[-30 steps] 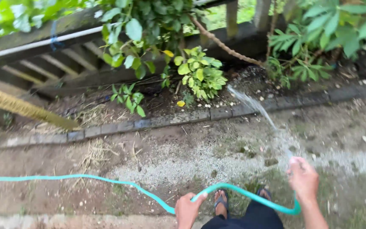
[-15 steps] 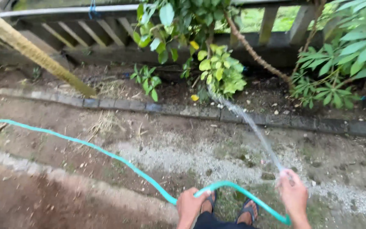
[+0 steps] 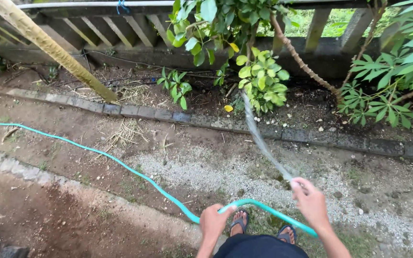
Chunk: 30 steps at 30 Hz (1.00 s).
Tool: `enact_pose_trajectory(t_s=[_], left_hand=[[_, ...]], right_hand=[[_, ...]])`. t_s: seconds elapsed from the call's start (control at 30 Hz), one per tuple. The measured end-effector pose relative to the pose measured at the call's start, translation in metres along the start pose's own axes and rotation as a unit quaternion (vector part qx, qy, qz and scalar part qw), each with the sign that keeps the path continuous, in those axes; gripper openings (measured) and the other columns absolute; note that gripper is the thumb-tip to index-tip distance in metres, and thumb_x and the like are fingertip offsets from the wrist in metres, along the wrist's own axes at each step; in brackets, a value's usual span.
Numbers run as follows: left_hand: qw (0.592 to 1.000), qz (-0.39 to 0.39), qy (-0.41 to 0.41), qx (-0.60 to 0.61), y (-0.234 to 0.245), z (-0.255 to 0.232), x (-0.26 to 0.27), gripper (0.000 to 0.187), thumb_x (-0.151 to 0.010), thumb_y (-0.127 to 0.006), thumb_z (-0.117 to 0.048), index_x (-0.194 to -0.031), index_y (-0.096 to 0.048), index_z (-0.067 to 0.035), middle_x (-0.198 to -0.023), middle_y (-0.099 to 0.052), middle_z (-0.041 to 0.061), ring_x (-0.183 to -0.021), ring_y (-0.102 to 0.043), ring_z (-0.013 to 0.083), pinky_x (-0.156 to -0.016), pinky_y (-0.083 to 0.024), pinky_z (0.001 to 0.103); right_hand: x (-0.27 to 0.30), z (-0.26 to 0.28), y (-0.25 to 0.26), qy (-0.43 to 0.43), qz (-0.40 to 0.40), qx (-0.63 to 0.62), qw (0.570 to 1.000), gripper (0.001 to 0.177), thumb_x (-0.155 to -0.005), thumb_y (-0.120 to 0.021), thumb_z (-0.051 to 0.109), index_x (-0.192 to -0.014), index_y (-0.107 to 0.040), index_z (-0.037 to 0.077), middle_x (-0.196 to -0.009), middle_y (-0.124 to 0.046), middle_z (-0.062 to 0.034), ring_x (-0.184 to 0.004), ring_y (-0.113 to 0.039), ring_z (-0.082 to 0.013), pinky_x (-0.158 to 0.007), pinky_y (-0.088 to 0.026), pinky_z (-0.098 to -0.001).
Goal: Watering various plants and flower beds in a garden using a hose
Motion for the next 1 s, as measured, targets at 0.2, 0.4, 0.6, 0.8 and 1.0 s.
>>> enact_pose_trajectory(t_s=[0.2,0.4,0.6,0.8,1.0], left_hand=[[0.999,-0.006,-0.033,-0.026,0.009,0.006,-0.012,0.066,-0.079,-0.070,-0.075,-0.057,-0.040,-0.021,-0.054,-0.051,0.002,-0.061,-0.050,0.0260,-0.060,-0.035,0.040],[1.000,0.025,0.003,0.008,0.038,0.015,-0.019,0.058,-0.082,-0.077,-0.066,-0.060,-0.046,-0.022,-0.054,-0.052,-0.005,-0.057,-0.046,0.0139,-0.057,-0.034,0.033],[0.999,0.039,-0.006,-0.008,0.046,0.026,-0.038,0.058,-0.083,-0.077,-0.064,-0.060,-0.045,-0.021,-0.056,-0.050,-0.004,-0.060,-0.044,0.0170,-0.060,-0.034,0.034],[0.996,0.061,-0.057,-0.025,0.043,0.015,-0.047,0.061,-0.081,-0.075,-0.068,-0.059,-0.042,-0.022,-0.054,-0.048,-0.004,-0.059,-0.042,0.0168,-0.060,-0.035,0.034],[0.994,0.076,-0.070,-0.031,0.047,-0.002,-0.044,0.058,-0.080,-0.073,-0.069,-0.060,-0.047,-0.021,-0.056,-0.055,-0.003,-0.060,-0.049,0.0182,-0.062,-0.037,0.035]], right_hand=[[0.003,0.038,-0.053,0.053,0.017,0.053,0.997,0.022,-0.101,-0.059,0.024,-0.112,-0.078,0.021,-0.067,-0.070,-0.0015,-0.052,-0.053,-0.0112,-0.049,-0.040,-0.0267],[-0.002,0.028,-0.081,0.033,0.027,0.035,0.998,0.021,-0.105,-0.057,0.015,-0.119,-0.072,0.015,-0.067,-0.065,-0.0039,-0.044,-0.044,-0.0097,-0.036,-0.032,-0.0207],[0.002,-0.029,-0.071,-0.086,-0.034,-0.013,0.996,0.027,-0.107,-0.056,0.013,-0.130,-0.069,0.015,-0.078,-0.069,-0.0119,-0.051,-0.048,-0.0143,-0.039,-0.035,-0.0237],[-0.002,-0.041,-0.042,-0.022,-0.161,-0.191,0.968,0.012,-0.106,-0.059,0.020,-0.111,-0.068,0.014,-0.068,-0.057,-0.0064,-0.040,-0.040,-0.0108,-0.032,-0.026,-0.0239],[0.005,-0.007,-0.028,-0.032,-0.176,-0.183,0.967,0.015,-0.107,-0.059,0.018,-0.118,-0.069,0.012,-0.070,-0.058,-0.0065,-0.041,-0.042,-0.0119,-0.033,-0.028,-0.0238]])
Point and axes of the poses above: each hand's wrist, its own x-axis away from the middle knuckle, its own y-axis out of the back of the hand, z = x × y, the point moved 6 cm from there along -x, towards the middle knuckle
